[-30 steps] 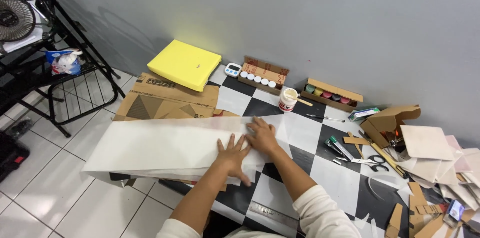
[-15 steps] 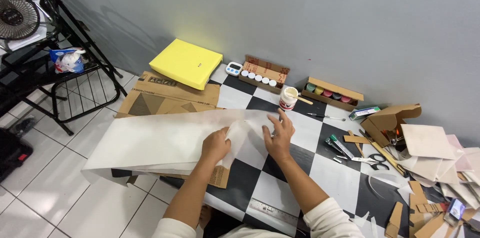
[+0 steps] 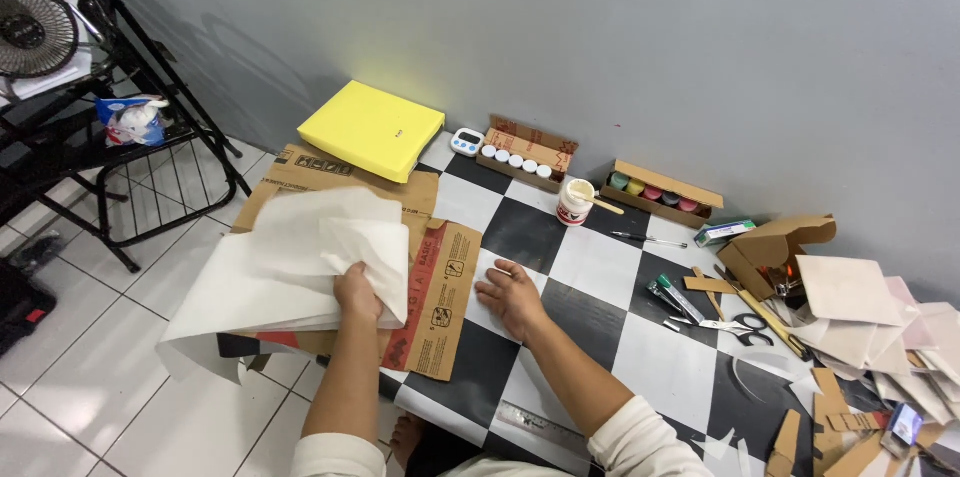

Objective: The person is preparing cardboard components for a project, including folding a small paper template and measuring/marking a large cardboard box using a ruler.

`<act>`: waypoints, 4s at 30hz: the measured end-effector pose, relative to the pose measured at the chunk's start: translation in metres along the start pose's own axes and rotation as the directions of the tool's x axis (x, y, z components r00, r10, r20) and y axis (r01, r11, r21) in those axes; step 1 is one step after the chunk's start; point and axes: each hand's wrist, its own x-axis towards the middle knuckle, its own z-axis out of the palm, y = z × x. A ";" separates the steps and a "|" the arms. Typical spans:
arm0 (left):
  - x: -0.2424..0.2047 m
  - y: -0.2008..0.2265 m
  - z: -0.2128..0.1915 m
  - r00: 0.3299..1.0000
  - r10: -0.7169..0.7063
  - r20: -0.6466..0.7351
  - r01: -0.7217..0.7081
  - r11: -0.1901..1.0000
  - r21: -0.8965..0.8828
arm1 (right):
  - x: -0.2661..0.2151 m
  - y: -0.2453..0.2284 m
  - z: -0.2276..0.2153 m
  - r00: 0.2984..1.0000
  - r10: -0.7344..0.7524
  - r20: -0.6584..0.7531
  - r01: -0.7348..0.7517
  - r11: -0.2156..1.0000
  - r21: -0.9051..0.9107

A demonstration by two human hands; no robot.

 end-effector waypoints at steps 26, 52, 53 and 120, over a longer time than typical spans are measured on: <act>0.039 -0.033 -0.004 0.997 -0.030 0.069 0.036 0.996 -0.082 | -0.011 -0.009 0.073 0.962 -0.271 0.021 0.165 0.520 -0.838; -0.078 0.066 0.062 0.980 0.198 0.032 -0.200 0.961 0.193 | -0.002 -0.079 -0.100 0.948 -0.283 -0.144 -0.014 0.415 -0.910; -0.087 0.069 0.067 0.974 0.225 0.022 -0.225 0.959 0.173 | -0.004 -0.081 -0.108 0.943 -0.299 -0.146 -0.014 0.403 -0.915; -0.057 0.011 0.023 0.967 0.207 0.151 -0.235 0.950 0.207 | 0.015 -0.069 0.038 0.837 -0.481 -0.260 0.315 0.813 -0.490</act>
